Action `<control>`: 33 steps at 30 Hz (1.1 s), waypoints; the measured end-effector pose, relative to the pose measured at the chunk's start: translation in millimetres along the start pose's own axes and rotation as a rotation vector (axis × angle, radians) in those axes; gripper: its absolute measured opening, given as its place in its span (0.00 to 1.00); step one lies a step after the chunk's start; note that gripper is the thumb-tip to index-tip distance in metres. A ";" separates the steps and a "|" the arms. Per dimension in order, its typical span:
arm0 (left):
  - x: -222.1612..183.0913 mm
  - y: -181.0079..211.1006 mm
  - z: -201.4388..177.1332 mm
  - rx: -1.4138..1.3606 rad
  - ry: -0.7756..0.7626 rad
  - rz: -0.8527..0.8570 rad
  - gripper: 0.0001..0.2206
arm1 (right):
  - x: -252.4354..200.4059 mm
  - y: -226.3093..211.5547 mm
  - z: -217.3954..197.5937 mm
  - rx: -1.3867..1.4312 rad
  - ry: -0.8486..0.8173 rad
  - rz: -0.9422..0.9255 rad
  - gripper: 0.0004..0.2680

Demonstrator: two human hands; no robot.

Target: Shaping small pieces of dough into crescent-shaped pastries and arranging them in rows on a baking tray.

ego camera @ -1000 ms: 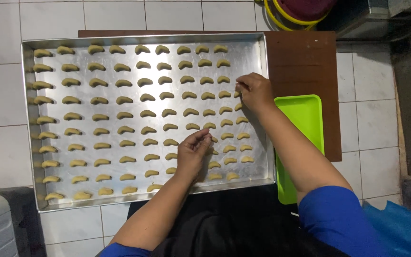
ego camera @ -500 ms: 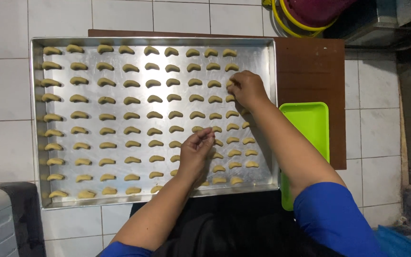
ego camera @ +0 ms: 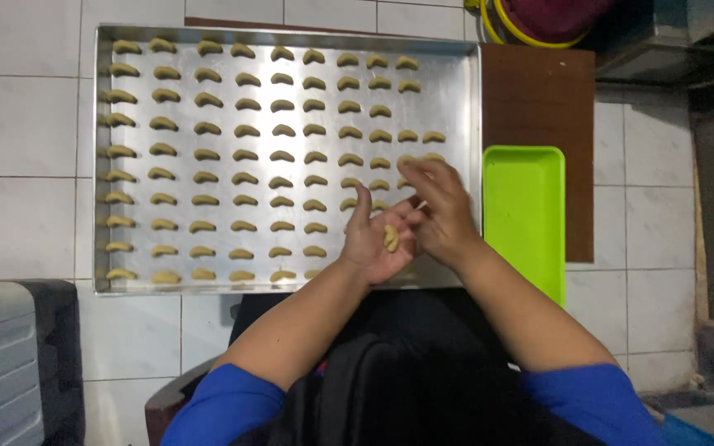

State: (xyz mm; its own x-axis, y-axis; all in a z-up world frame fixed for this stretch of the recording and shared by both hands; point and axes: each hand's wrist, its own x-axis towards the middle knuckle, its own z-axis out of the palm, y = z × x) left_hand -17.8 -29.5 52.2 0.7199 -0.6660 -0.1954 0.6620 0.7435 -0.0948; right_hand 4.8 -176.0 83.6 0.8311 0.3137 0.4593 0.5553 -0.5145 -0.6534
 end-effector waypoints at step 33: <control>-41.3 -78.8 -34.2 0.775 -0.882 0.788 0.63 | -107.6 -71.0 37.8 -0.234 -0.186 0.337 0.53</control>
State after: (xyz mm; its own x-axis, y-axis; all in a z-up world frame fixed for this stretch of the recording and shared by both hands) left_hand -106.8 -58.5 34.3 0.6503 -0.1316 0.7482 -0.2315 0.9037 0.3601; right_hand -122.8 -143.0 57.8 0.9677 0.2250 0.1137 0.2482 -0.7723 -0.5848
